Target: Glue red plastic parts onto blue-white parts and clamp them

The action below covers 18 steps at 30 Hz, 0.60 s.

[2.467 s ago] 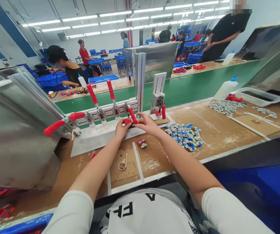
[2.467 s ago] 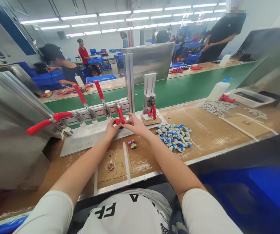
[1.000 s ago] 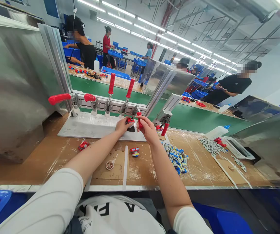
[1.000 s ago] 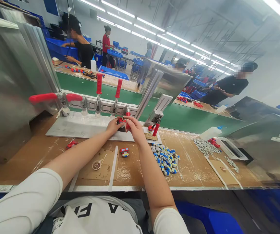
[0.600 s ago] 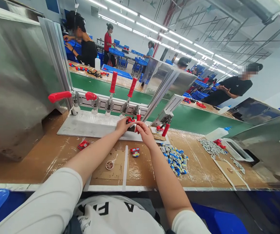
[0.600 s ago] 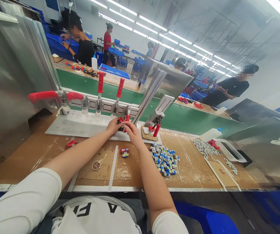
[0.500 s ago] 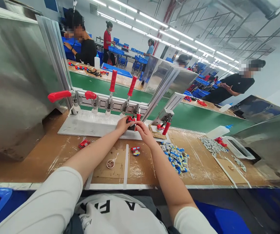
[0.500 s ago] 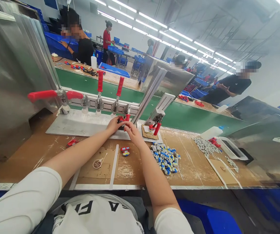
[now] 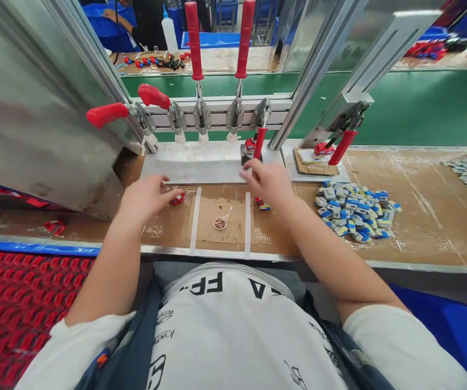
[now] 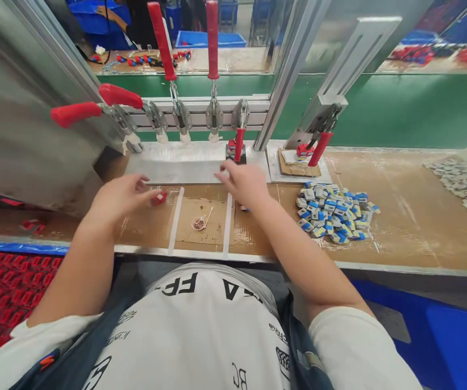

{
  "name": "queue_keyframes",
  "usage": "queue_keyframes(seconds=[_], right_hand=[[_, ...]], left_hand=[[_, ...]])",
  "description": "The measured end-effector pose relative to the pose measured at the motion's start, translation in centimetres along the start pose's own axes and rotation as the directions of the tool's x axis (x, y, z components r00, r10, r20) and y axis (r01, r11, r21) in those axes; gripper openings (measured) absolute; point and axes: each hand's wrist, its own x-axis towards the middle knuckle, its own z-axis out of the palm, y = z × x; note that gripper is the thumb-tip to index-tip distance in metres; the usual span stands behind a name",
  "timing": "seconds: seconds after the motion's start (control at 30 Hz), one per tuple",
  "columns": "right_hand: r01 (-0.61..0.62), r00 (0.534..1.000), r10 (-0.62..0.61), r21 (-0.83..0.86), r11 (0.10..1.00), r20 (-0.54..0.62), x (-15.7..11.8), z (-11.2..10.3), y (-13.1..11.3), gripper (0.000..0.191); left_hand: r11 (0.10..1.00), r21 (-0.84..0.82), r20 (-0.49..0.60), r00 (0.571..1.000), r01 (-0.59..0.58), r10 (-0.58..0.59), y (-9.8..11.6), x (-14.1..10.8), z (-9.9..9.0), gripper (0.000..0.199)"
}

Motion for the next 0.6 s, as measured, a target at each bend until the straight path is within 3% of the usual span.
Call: queue_keyframes(seconds=[0.07, 0.13, 0.2, 0.27, 0.37, 0.47, 0.6], right_hand=[[0.100, 0.990, -0.110, 0.103, 0.990, 0.089, -2.3, 0.4, -2.6, 0.050], [0.188, 0.957, -0.217, 0.161, 0.969, 0.193, -3.9, 1.1, -4.3, 0.053], [0.263, 0.919, -0.305, 0.188, 0.946, 0.250, -4.4, 1.8, -5.0, 0.050], [0.351, 0.884, -0.393, 0.196, 0.916, 0.253, -4.1, 2.4, -5.2, 0.046], [0.456, 0.852, -0.487, 0.186, 0.870, 0.190, -3.4, 2.8, -5.4, 0.045], [0.511, 0.834, -0.531, 0.153, 0.846, 0.151, -3.2, 3.0, -5.7, 0.048], [0.557, 0.810, -0.564, 0.087, 0.826, 0.162, -3.7, 3.3, -5.9, 0.050]], left_hand=[[1.000, 0.003, -0.047, 0.999, 0.021, -0.021, -1.4, -0.8, 3.1, 0.049], [0.999, -0.014, -0.127, 0.991, -0.036, 0.034, -2.0, -1.0, 5.8, 0.038], [0.988, -0.084, -0.233, 0.967, -0.126, 0.104, -1.8, -0.8, 7.4, 0.029], [0.944, -0.236, -0.325, 0.934, -0.232, 0.149, -0.7, -0.4, 7.6, 0.026], [0.771, -0.541, -0.331, 0.928, -0.335, 0.171, 2.5, 0.7, 7.2, 0.032], [0.545, -0.787, -0.199, 0.955, -0.289, 0.219, 6.2, 2.6, 7.6, 0.042], [0.282, -0.938, -0.114, 0.948, -0.201, 0.296, 9.2, 5.2, 9.8, 0.051]])
